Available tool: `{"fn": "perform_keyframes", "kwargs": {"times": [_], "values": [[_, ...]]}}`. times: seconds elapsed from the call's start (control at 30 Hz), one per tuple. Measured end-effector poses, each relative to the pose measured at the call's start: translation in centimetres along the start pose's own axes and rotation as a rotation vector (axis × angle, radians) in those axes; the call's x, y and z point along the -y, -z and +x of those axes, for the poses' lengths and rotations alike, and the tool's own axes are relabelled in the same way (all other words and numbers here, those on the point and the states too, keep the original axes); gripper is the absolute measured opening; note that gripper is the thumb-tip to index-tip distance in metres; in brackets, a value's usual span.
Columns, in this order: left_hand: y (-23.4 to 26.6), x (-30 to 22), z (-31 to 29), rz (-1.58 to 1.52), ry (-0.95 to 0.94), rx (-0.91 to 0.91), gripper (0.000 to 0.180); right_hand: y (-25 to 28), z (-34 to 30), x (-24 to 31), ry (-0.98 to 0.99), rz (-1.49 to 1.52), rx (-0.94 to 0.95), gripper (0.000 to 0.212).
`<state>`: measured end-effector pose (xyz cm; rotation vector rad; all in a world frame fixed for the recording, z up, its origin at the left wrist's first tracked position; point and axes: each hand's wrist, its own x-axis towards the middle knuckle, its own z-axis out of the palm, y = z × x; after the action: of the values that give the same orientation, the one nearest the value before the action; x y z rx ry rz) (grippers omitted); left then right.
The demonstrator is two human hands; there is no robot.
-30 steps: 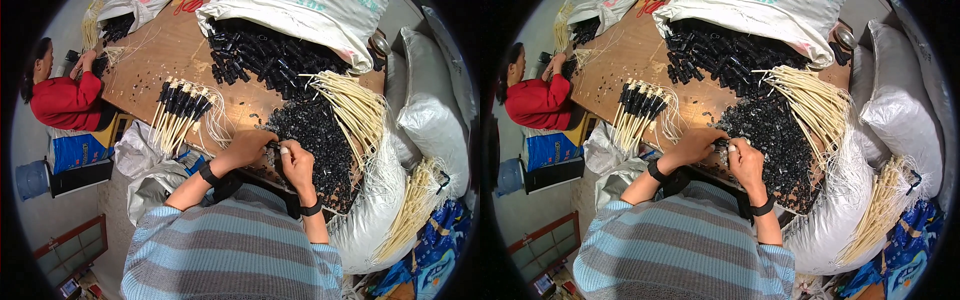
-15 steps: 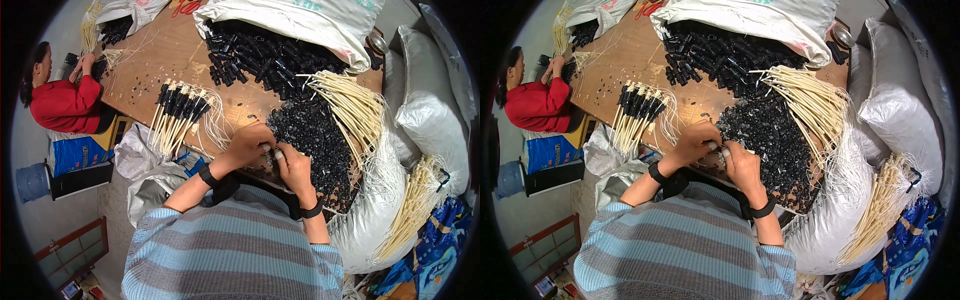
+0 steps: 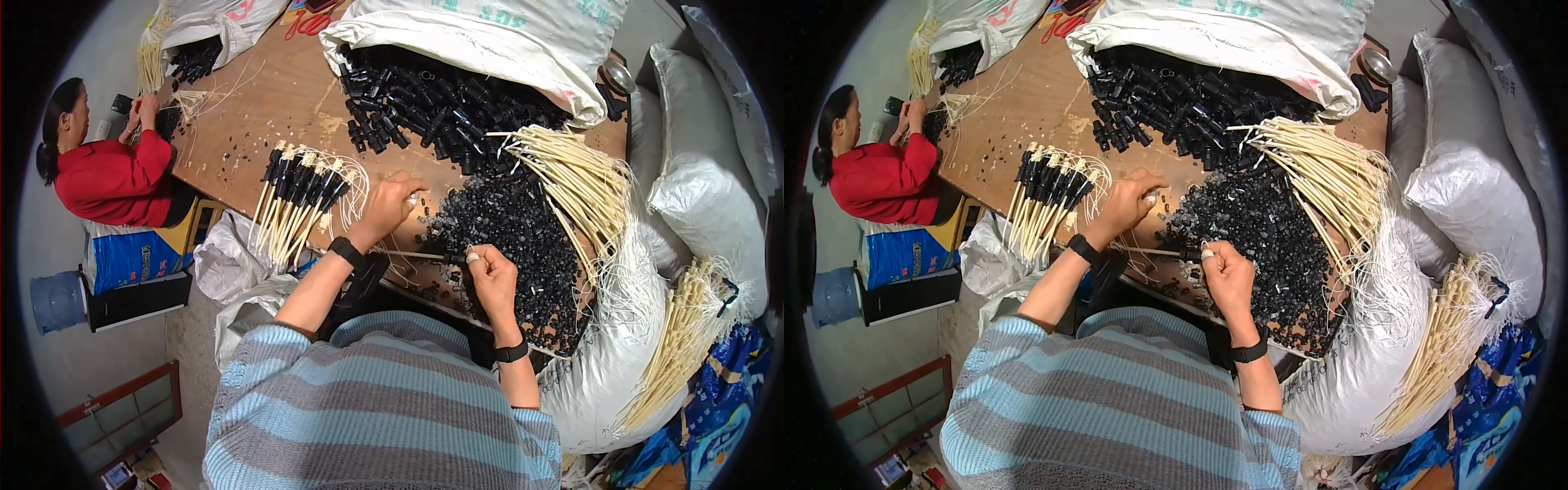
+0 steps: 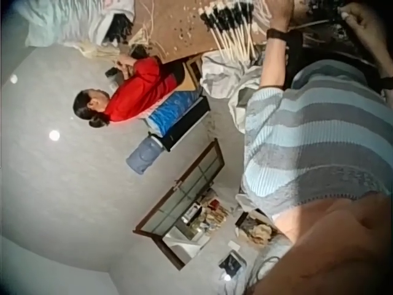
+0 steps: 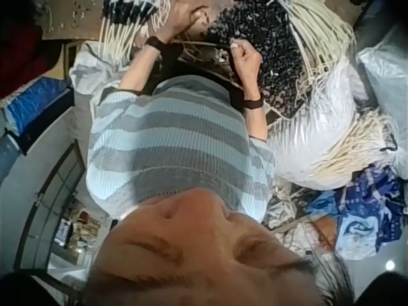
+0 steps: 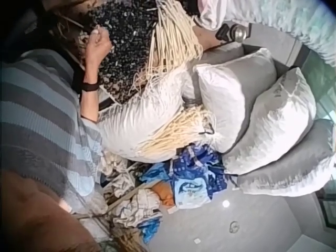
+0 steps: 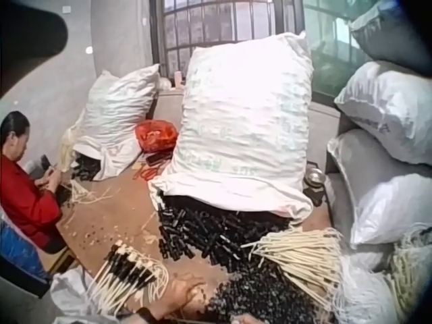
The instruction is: The person picks up a white cord and a black plastic connector, fits the cord into the connector, and presses a small black piece into the assembly. They then place the completed unit onto a pile of similar assemblies on the table.
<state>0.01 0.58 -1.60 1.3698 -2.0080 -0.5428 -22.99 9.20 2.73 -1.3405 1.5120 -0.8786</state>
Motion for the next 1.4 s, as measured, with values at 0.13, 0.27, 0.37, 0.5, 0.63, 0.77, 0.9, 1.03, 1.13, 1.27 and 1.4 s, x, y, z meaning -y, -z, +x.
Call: {"fn": "perform_keyframes", "kwargs": {"times": [0.13,0.27,0.37,0.5,0.63,0.77,0.9,1.03,1.13,1.27,1.4], "values": [[-0.5,-0.3,-0.4,-0.31,0.311,0.141,0.025,0.2,0.4,-0.3,-0.11,0.092,-0.043,0.011],[-1.0,-8.3,-1.7,-0.531,0.312,0.088,0.02,-0.3,1.1,0.6,-0.172,0.055,-0.025,0.012],[-1.6,-9.8,-1.8,-0.46,0.034,-0.033,0.02,-0.4,1.4,0.8,-0.208,0.352,0.105,0.011],[-1.6,-9.4,-1.7,-0.428,0.02,-0.028,0.023,0.0,1.0,1.2,-0.222,0.6,0.149,0.009],[-1.8,-9.2,-1.5,-0.464,0.073,-0.018,0.022,-0.7,0.9,0.7,-0.155,0.496,0.035,0.008],[-1.8,-8.5,-1.8,-0.49,0.238,0.12,0.018,-0.5,0.4,0.9,0.068,0.009,-0.018,0.007],[-1.3,-8.8,-1.7,-0.505,0.249,0.013,0.012,-0.4,0.4,0.8,0.147,-0.086,-0.027,0.007],[-0.3,-9.3,-1.3,-0.371,0.002,0.049,0.035,0.3,0.5,1.1,-0.098,0.691,0.082,0.008],[-0.5,-8.8,-2.1,-0.404,-0.118,0.246,0.05,1.2,0.5,0.4,-0.165,1.033,0.163,0.011],[-1.3,-7.6,-2.3,-0.285,-0.067,0.329,0.042,1.0,0.4,0.7,-0.232,1.072,0.141,0.013],[0.2,-7.7,-1.3,-0.248,0.09,0.494,0.034,1.5,0.3,0.0,-0.124,0.562,0.05,0.023]]}}
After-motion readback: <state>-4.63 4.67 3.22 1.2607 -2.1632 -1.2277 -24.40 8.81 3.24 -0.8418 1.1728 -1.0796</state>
